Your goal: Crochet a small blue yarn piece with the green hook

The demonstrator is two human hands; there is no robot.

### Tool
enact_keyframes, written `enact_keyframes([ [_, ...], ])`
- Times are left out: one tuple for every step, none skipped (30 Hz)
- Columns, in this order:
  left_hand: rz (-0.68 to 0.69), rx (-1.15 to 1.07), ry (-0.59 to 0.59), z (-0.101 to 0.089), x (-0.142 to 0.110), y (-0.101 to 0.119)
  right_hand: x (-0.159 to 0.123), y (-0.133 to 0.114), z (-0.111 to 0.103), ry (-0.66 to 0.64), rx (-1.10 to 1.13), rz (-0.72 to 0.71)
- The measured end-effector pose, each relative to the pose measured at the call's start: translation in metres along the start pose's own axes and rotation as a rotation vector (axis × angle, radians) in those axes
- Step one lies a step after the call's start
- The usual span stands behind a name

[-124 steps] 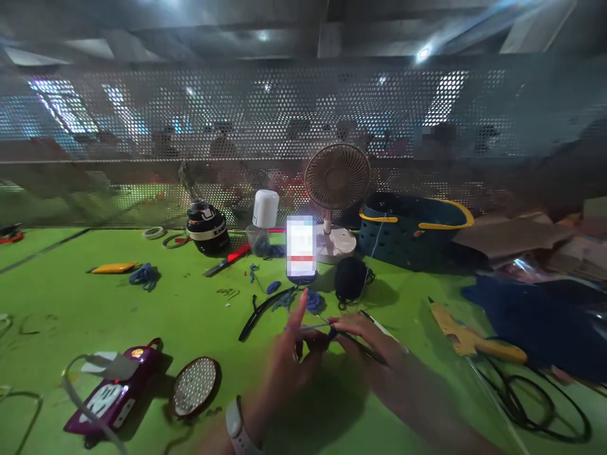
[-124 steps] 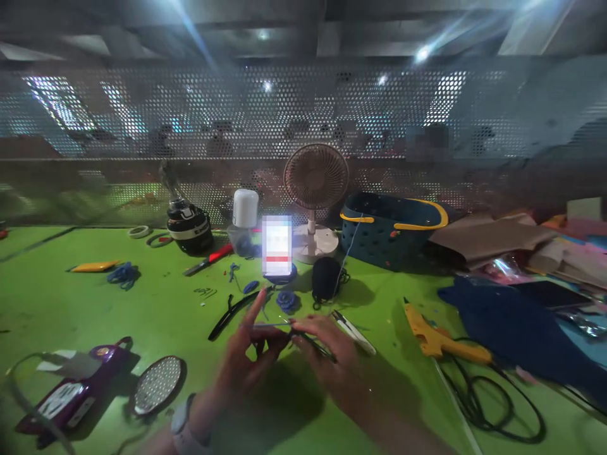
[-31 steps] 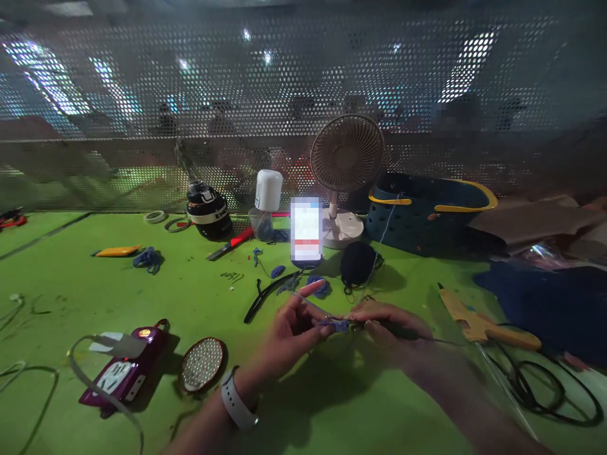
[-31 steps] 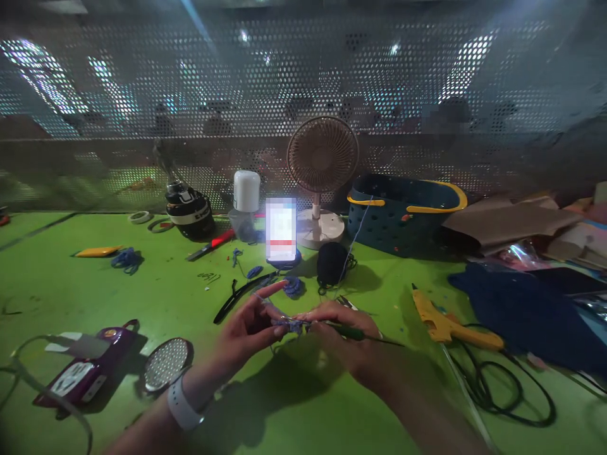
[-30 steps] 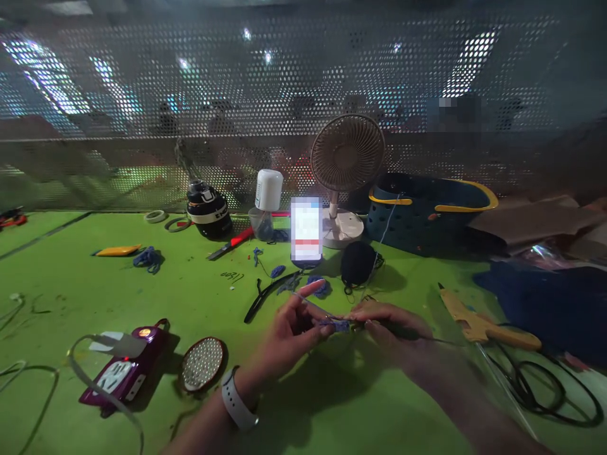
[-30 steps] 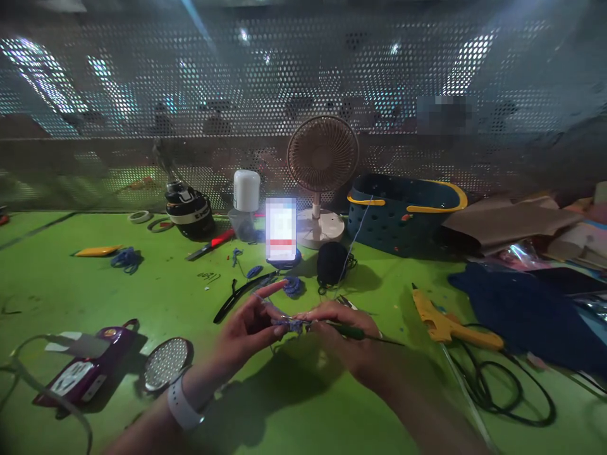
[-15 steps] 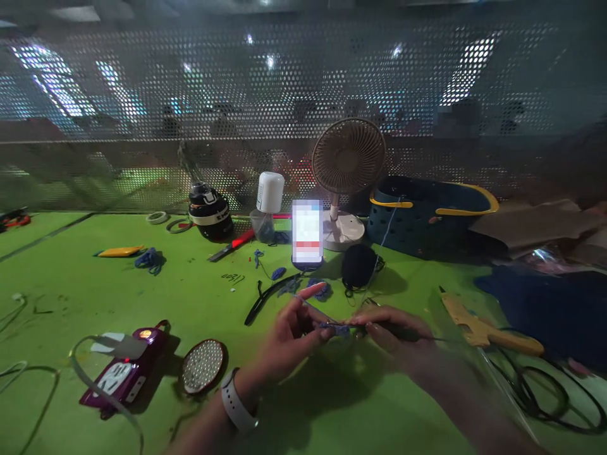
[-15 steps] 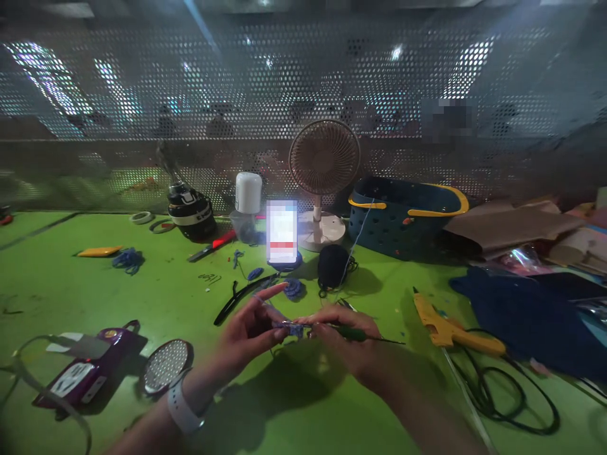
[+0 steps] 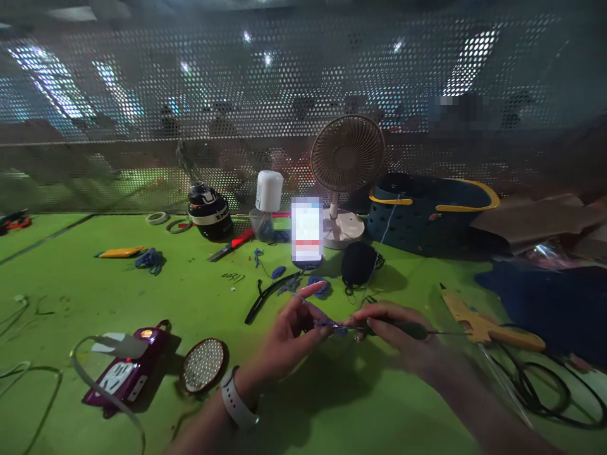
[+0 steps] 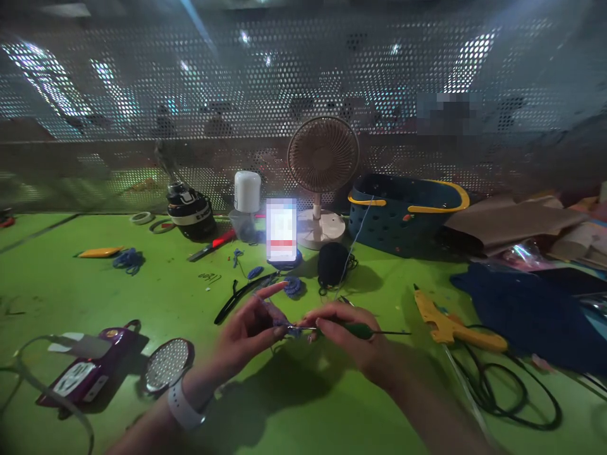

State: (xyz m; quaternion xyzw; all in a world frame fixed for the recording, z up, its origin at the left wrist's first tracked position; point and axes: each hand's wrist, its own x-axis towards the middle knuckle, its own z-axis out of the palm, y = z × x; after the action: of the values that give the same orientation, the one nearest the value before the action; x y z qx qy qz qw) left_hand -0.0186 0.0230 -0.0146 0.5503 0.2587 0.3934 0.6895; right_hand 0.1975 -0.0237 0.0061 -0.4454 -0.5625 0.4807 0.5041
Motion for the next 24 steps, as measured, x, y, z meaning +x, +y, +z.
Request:
enact_keyframes([
  [0.004,0.015,0.0,0.0,0.0,0.0,0.0,0.001,-0.001,-0.003,-0.018,0.001],
  [0.009,0.034,-0.001,0.0,0.0,0.0,0.0,0.001,-0.001,-0.002,-0.038,0.004],
  [0.017,0.062,-0.001,0.0,0.0,-0.001,0.0,0.001,-0.002,-0.003,-0.06,0.006],
  [0.03,0.099,0.0,-0.001,-0.001,-0.001,0.0,0.001,-0.003,-0.005,-0.083,0.006],
  [0.051,0.146,0.002,-0.001,-0.001,-0.002,0.0,0.0,-0.003,-0.007,-0.106,0.003],
  [0.077,0.203,0.007,-0.002,-0.001,-0.003,0.0,0.0,-0.003,-0.009,-0.127,-0.003],
  [0.102,0.268,0.013,-0.002,-0.001,-0.003,0.0,-0.001,-0.003,-0.011,-0.146,-0.009],
  [0.128,0.334,0.013,-0.003,-0.001,-0.004,0.0,-0.002,-0.003,-0.017,-0.163,-0.011],
  [0.151,0.393,0.011,-0.003,-0.001,-0.004,0.0,-0.003,-0.003,-0.027,-0.178,-0.006],
  [0.171,0.441,0.006,-0.004,-0.001,-0.004,0.0,-0.004,-0.003,-0.032,-0.192,0.002],
  [0.194,0.48,-0.001,-0.004,-0.001,-0.004,-0.001,-0.005,-0.002,-0.035,-0.207,0.009],
  [0.219,0.515,-0.008,-0.004,-0.001,-0.003,-0.001,-0.006,-0.002,-0.04,-0.227,0.011],
  [0.252,0.546,-0.011,-0.003,-0.002,-0.002,-0.001,-0.006,-0.002,-0.04,-0.249,0.005],
  [0.286,0.578,-0.013,-0.003,-0.002,-0.001,-0.002,-0.007,-0.001,-0.041,-0.276,-0.005],
  [0.319,0.611,-0.017,-0.002,-0.002,0.0,-0.002,-0.007,-0.001,-0.042,-0.308,-0.016],
  [0.347,0.645,-0.023,-0.002,-0.002,0.001,-0.003,-0.008,-0.001,-0.05,-0.346,-0.024],
  [0.368,0.676,-0.029,-0.002,-0.002,0.003,-0.003,-0.008,-0.001,-0.061,-0.389,-0.028],
  [0.383,0.701,-0.033,-0.002,-0.002,0.003,-0.004,-0.008,-0.001,-0.069,-0.433,-0.03],
  [0.396,0.722,-0.034,-0.002,-0.002,0.004,-0.004,-0.008,-0.001,-0.077,-0.475,-0.034],
  [0.409,0.738,-0.031,-0.002,-0.002,0.003,-0.005,-0.008,-0.001,-0.085,-0.512,-0.041],
  [0.42,0.75,-0.027,-0.003,-0.002,0.001,-0.005,-0.007,-0.002,-0.091,-0.537,-0.053],
  [0.423,0.759,-0.024,-0.003,-0.001,-0.002,-0.005,-0.005,-0.002,-0.094,-0.555,-0.068],
  [0.423,0.767,-0.019,-0.004,-0.001,-0.005,-0.005,-0.004,-0.002,-0.095,-0.57,-0.092],
  [0.424,0.774,-0.009,-0.004,0.0,-0.01,-0.005,-0.002,-0.001,-0.1,-0.587,-0.132],
])
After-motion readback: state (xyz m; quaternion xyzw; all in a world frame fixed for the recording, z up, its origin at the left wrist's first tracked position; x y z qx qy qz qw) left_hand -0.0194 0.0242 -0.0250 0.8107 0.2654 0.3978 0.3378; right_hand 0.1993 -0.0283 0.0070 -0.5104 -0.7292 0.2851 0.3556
